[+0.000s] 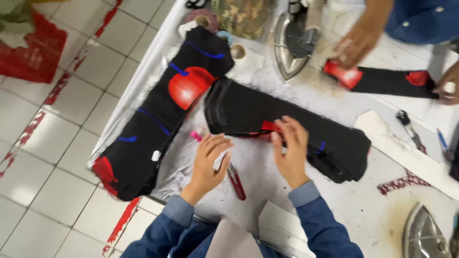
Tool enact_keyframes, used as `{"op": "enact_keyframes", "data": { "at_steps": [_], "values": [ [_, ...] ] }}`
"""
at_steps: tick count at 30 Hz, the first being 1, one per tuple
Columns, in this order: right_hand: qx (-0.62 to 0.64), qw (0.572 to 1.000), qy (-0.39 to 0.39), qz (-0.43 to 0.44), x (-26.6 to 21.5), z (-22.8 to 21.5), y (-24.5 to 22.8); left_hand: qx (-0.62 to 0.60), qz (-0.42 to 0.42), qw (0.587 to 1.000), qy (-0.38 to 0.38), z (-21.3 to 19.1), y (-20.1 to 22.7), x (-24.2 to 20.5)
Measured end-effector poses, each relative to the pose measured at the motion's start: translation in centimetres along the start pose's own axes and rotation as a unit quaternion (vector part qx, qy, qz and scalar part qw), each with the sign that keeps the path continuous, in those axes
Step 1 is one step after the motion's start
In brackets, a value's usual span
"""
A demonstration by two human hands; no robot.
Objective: The person places a paper pattern on a piece of black fabric, irons it, and then removes the pattern. They repeat this process with another piece of fabric, aligning the pattern and ironing it before removing the paper.
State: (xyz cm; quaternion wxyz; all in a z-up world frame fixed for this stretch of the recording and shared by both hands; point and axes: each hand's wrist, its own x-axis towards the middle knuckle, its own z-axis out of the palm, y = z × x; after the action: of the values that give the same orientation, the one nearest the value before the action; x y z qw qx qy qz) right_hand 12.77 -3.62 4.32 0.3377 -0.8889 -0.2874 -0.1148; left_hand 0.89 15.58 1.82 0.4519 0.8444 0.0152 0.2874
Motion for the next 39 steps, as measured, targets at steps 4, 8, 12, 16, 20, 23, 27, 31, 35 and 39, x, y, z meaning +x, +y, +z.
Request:
{"op": "enact_keyframes", "data": {
  "at_steps": [4, 8, 12, 16, 20, 23, 27, 31, 35, 39],
  "values": [
    [0.119, 0.978, -0.153, -0.082, -0.8, 8.8, -7.2, 0.159, -0.042, 0.979, 0.12, -5.8, -2.5, -6.5],
    [0.009, 0.977, -0.13, -0.166, -1.5, 15.0, -9.0, 0.348, -0.166, 0.901, 0.197, -11.0, -4.7, -10.1],
    [0.073, 0.974, -0.16, -0.141, -0.7, 15.3, -9.0, 0.298, -0.246, 0.902, 0.191, -12.9, -4.3, -10.3],
    [0.088, 0.967, -0.202, -0.129, 0.5, 13.6, -9.9, 0.275, -0.294, 0.896, 0.185, -13.7, -5.1, -9.8],
    [0.151, 0.967, -0.196, -0.062, 0.0, 10.8, -13.7, 0.315, -0.244, 0.895, 0.2, -14.3, -3.4, -7.9],
    [0.314, 0.901, -0.272, 0.124, 0.7, 8.3, -19.3, 0.332, -0.125, 0.915, 0.194, -13.6, -0.2, -5.7],
    [0.435, 0.824, -0.25, 0.262, 0.4, 8.9, -18.4, 0.232, -0.007, 0.965, 0.121, -11.8, 5.5, -3.7],
    [0.266, 0.917, -0.281, 0.1, 1.6, 2.3, -19.1, 0.103, 0.023, 0.989, 0.108, -13.6, 9.9, -3.3],
    [0.228, 0.704, -0.662, -0.121, 1.0, -5.7, -20.8, -0.04, 0.001, 0.998, -0.053, -16.2, 12.3, -2.3],
    [0.099, 0.724, -0.681, 0.046, 0.3, -10.5, -20.4, -0.216, 0.019, 0.953, -0.213, -14.7, 12.8, -2.1]
  ]
}}
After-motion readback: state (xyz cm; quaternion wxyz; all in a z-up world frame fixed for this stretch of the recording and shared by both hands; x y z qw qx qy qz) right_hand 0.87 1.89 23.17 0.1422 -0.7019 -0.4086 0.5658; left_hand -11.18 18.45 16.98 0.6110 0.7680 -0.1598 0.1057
